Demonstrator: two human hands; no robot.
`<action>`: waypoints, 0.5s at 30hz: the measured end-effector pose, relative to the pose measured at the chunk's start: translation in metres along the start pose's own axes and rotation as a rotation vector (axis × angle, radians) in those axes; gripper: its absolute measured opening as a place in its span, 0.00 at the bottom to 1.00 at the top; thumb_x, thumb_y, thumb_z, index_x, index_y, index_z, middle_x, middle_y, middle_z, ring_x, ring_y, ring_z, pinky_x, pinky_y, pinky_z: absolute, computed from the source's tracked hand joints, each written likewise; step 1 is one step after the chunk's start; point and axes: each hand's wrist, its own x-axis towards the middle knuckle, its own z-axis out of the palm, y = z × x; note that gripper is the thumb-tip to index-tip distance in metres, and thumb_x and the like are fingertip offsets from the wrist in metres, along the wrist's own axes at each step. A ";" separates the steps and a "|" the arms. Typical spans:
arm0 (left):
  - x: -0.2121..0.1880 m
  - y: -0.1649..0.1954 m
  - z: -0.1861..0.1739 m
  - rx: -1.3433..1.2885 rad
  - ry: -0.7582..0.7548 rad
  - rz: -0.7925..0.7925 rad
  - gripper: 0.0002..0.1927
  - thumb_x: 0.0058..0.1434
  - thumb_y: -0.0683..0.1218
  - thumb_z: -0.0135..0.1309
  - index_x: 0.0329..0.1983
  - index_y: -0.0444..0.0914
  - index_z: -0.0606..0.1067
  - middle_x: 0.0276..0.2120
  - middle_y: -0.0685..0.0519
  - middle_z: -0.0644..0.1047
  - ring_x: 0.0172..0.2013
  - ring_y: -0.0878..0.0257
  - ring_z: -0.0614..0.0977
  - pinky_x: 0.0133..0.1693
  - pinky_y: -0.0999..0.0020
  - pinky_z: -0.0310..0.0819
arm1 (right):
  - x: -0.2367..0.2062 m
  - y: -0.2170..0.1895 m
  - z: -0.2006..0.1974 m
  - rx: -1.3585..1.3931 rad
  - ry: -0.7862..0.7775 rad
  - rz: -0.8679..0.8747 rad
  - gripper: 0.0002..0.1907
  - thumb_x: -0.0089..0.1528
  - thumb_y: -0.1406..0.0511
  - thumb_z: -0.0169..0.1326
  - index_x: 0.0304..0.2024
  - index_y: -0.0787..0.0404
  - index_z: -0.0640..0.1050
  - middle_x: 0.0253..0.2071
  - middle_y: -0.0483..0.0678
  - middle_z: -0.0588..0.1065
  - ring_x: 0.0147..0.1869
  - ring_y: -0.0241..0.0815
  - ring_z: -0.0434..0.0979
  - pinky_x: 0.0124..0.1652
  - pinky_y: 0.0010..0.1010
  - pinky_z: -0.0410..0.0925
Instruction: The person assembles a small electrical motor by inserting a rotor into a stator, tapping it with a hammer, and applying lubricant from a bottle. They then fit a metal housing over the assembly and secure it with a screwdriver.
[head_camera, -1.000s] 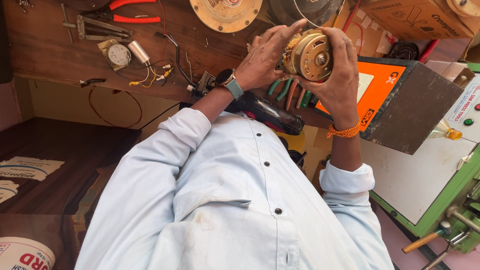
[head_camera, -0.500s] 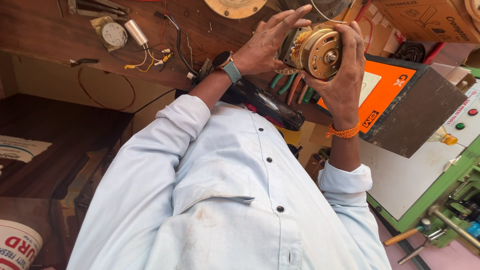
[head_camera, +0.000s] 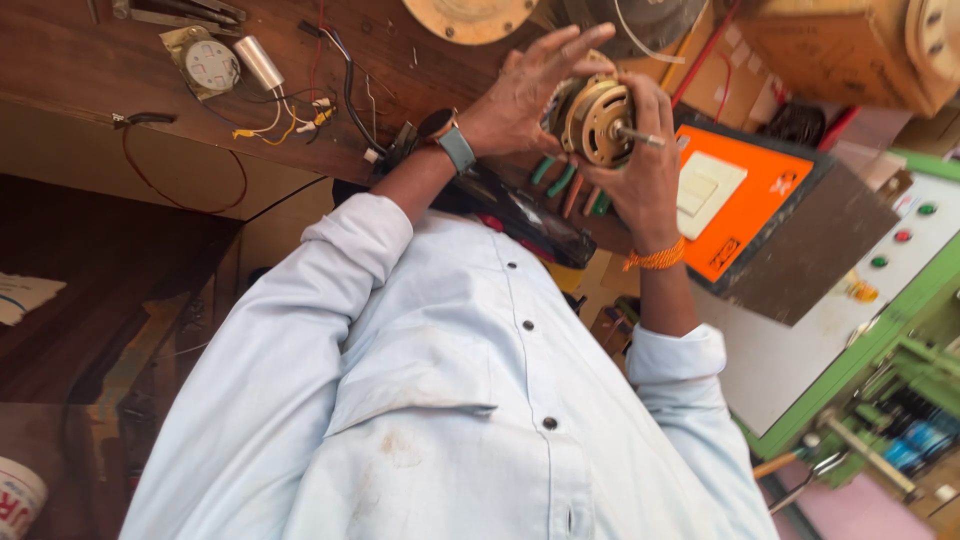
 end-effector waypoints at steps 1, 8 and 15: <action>0.000 -0.001 0.000 -0.022 0.002 -0.024 0.75 0.32 0.64 0.80 0.77 0.63 0.42 0.73 0.62 0.63 0.74 0.55 0.55 0.69 0.44 0.53 | 0.001 0.002 0.003 0.015 0.005 -0.001 0.51 0.49 0.67 0.80 0.70 0.60 0.65 0.67 0.55 0.67 0.72 0.55 0.70 0.69 0.42 0.69; 0.001 -0.003 0.004 -0.059 0.036 -0.007 0.77 0.35 0.55 0.82 0.79 0.59 0.39 0.69 0.70 0.70 0.72 0.56 0.60 0.71 0.46 0.54 | -0.008 0.008 0.008 0.034 0.001 0.041 0.50 0.52 0.65 0.79 0.71 0.60 0.65 0.66 0.53 0.68 0.69 0.53 0.72 0.67 0.42 0.70; 0.003 -0.006 0.002 -0.010 0.004 -0.023 0.77 0.30 0.58 0.82 0.78 0.58 0.42 0.66 0.69 0.72 0.69 0.57 0.64 0.69 0.44 0.51 | -0.009 0.012 0.015 0.029 0.017 0.069 0.48 0.53 0.64 0.79 0.71 0.59 0.66 0.65 0.52 0.68 0.69 0.52 0.72 0.67 0.41 0.71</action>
